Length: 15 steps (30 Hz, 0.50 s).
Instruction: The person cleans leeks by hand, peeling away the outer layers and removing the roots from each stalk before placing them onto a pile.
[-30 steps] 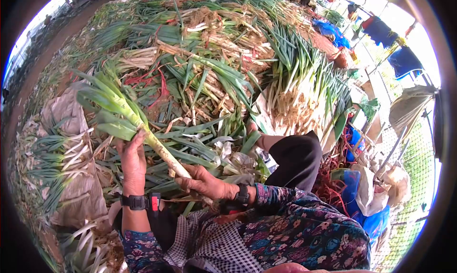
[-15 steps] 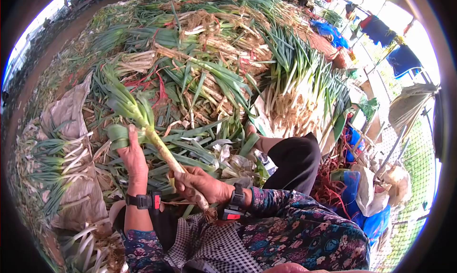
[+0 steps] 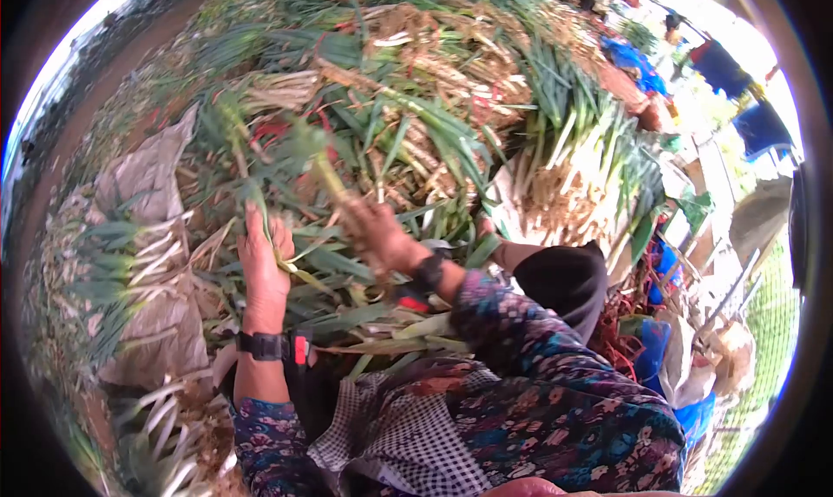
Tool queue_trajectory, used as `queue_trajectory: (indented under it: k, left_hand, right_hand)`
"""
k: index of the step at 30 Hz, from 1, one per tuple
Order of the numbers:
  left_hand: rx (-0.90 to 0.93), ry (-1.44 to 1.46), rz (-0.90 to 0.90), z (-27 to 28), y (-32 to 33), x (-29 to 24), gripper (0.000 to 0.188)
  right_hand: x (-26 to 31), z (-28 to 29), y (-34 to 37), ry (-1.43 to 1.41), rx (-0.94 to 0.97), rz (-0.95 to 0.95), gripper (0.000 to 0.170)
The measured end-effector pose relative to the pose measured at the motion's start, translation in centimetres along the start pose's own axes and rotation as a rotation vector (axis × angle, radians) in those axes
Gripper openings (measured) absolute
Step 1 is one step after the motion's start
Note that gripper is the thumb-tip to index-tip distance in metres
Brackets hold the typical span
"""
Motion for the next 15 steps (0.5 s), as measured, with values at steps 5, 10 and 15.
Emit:
queue_trajectory:
  k: [5, 10, 15]
  left_hand:
    - [0.094, -1.171, -0.054, 2.9, -4.2, -0.4, 0.056]
    - [0.114, -1.333, -0.406, -0.5, -4.2, -2.0, 0.057]
    - [0.461, 0.143, 0.005, -4.8, -2.1, -0.9, 0.054]
  right_hand:
    - [0.6, 3.3, 4.5, 0.059, 0.002, 0.182, 0.029]
    - [0.9, 2.8, 9.9, 0.283, 0.059, 0.249, 0.035]
    - [-0.7, 1.4, 13.1, 0.262, 0.160, 0.174, 0.037]
Point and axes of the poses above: each hand's wrist, its own y-axis away from the middle knuckle, its own z-axis out of the back of the hand, x = y × z, the point moved 7 cm from there along -y, towards the middle knuckle, and after that the axes turned 4 degrees about z, right-handed, at the moved point
